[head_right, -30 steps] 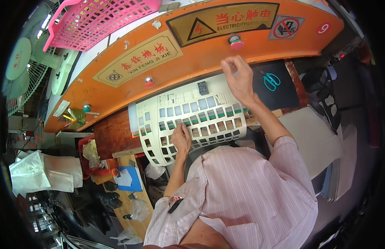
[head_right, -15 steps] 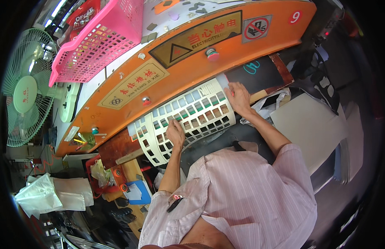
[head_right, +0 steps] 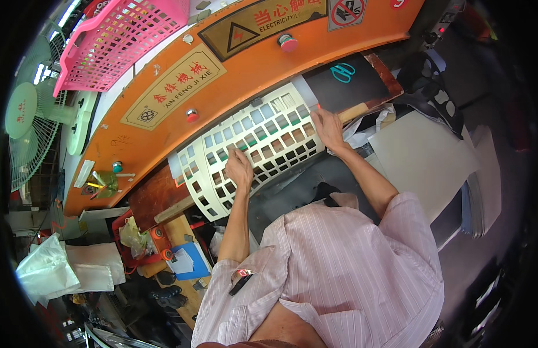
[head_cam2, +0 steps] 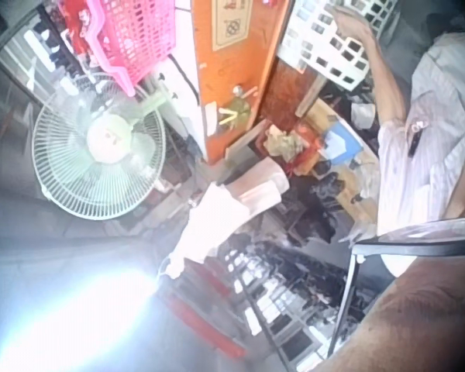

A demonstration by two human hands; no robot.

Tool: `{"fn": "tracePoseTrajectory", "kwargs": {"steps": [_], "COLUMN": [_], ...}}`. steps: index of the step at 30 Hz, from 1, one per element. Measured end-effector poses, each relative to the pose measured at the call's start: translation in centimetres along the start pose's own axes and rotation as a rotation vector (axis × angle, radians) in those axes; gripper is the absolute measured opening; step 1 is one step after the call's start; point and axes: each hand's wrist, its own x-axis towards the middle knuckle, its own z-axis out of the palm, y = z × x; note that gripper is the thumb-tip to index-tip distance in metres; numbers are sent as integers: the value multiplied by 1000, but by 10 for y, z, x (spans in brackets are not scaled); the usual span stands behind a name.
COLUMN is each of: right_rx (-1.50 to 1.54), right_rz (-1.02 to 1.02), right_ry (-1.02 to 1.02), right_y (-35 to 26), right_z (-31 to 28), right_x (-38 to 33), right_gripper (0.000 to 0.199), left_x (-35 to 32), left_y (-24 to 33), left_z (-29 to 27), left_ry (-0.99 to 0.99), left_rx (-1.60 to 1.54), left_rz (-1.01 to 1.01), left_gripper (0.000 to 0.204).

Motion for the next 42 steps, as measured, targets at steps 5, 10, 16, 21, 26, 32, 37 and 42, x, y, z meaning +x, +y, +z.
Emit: {"fn": "tracePoseTrajectory", "kwargs": {"steps": [5, 10, 16, 21, 26, 32, 37, 42], "right_rx": [-210, -102, -12, 315, 210, 47, -6, 23], "right_rz": [21, -405, -432, 210, 71, -308, -368, -376], "right_ry": [-52, -279, -754, -967, -682, -859, -835, -741], "right_y": [-33, -81, -85, -70, -70, -64, -60, -67], "right_z": [6, 64, 113, 122, 101, 91, 97, 88], "right_x": [35, 113, 152, 183, 207, 178, 171, 175], "right_gripper": [28, 56, 66, 58, 63, 63, 63, 61], "left_x": [-1, -2, -12, -25, -31, -29, -26, -23], "left_y": [-3, 4, -1, -6, -4, -3, -3, -6], "left_z": [1, -9, -7, -5, -10, -8, -10, -5], "left_ry": [-57, -147, -159, -176, -212, -194, -198, -141], "left_rx": [29, 18, 18, -24, -34, -65, -58, -52], "left_rz": [-56, -89, -165, -253, -286, -305, -265, -216], "left_gripper": [26, 22, 17, 12, 11, 10, 10, 11]}}
